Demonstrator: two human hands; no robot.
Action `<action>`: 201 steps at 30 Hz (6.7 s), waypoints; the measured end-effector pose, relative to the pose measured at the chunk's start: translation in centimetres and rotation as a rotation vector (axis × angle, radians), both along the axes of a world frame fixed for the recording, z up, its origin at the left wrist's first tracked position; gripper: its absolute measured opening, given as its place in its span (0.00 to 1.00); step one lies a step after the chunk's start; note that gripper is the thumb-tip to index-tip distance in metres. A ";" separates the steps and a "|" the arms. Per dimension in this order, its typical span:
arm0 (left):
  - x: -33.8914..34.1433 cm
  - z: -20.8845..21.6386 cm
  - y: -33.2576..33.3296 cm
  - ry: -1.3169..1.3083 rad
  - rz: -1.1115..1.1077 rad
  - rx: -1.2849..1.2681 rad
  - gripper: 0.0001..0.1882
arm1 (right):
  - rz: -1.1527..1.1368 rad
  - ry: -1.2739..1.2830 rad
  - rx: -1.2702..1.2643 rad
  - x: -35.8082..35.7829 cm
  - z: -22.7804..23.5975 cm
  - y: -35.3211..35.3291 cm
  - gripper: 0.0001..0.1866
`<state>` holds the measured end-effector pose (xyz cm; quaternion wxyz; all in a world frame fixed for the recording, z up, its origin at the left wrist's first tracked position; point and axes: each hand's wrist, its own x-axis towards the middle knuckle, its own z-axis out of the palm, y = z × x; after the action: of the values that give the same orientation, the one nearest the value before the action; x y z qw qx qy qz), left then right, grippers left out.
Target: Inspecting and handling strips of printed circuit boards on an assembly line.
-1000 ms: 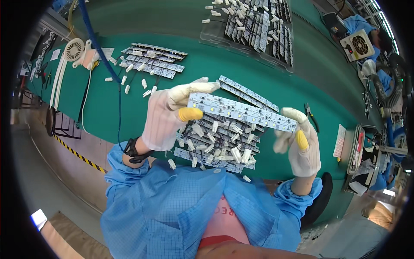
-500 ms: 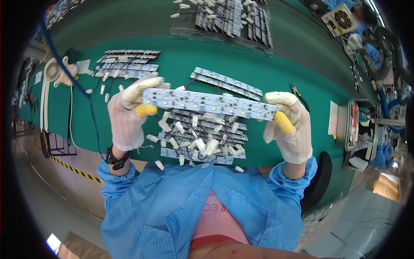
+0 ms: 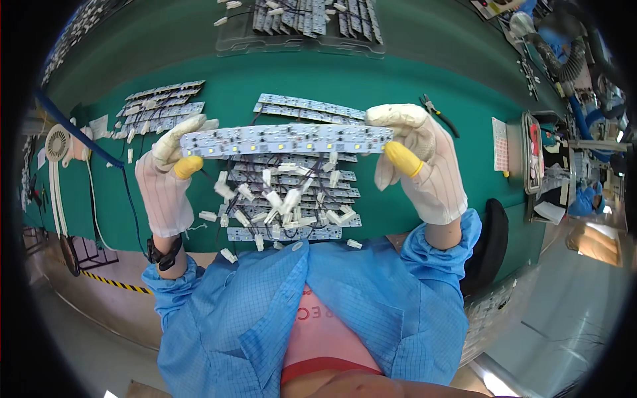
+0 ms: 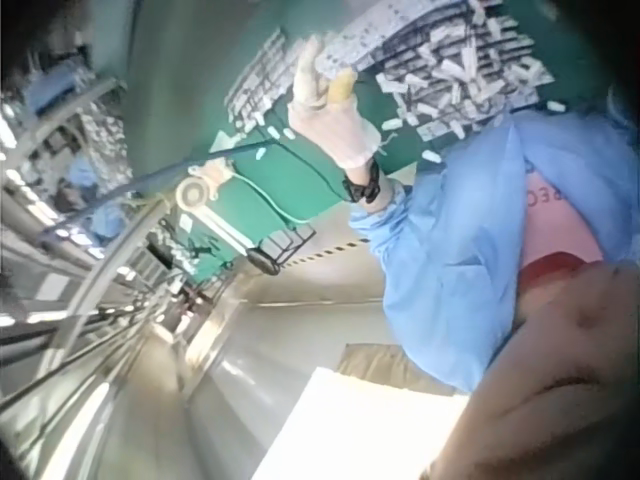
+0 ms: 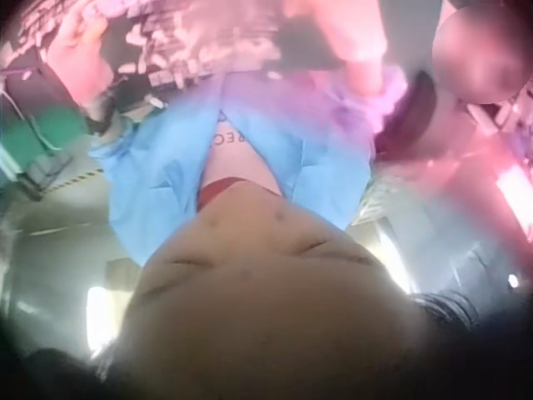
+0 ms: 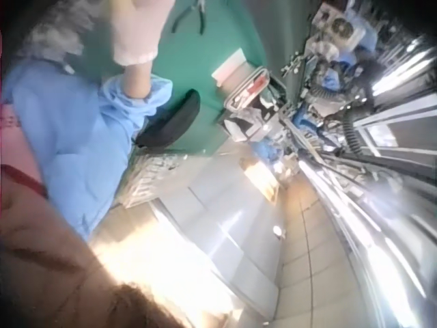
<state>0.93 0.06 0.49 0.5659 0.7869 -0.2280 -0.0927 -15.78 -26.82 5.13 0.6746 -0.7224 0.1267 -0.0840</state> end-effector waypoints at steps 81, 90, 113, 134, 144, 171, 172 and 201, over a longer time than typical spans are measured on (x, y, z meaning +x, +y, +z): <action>-0.1 -1.2 -0.8 0.053 -0.027 -0.118 0.08 | -0.010 0.046 -0.042 0.9 -2.9 -1.5 0.33; 0.7 -0.8 -1.1 -0.040 0.007 0.002 0.15 | 0.052 -0.050 0.045 1.2 -1.7 0.1 0.24; 22.6 -5.7 7.4 -0.111 0.083 0.078 0.15 | 0.048 0.062 -1.219 4.0 -10.4 -4.5 0.21; -1.2 0.4 -1.2 -0.235 -0.263 -0.053 0.23 | -0.148 -0.087 -0.029 1.1 -1.3 0.1 0.38; -0.3 0.7 -0.5 -0.248 -0.248 -0.101 0.24 | -0.141 -0.143 0.139 0.5 -1.9 -0.6 0.24; 0.4 0.9 -0.2 -0.412 -0.067 0.357 0.21 | 0.105 -0.085 0.146 0.0 0.3 0.5 0.27; 0.5 1.1 -0.2 -0.382 -0.074 0.318 0.20 | 0.109 -0.110 0.166 0.0 0.2 0.5 0.27; -1.1 1.4 -1.3 0.135 -0.010 -0.252 0.23 | -0.065 0.022 -0.016 1.3 -0.4 0.5 0.46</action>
<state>-0.19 -1.23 1.94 0.6740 0.7002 -0.2033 -0.1189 -14.53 -26.32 4.73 0.6641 -0.7242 0.1570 -0.0988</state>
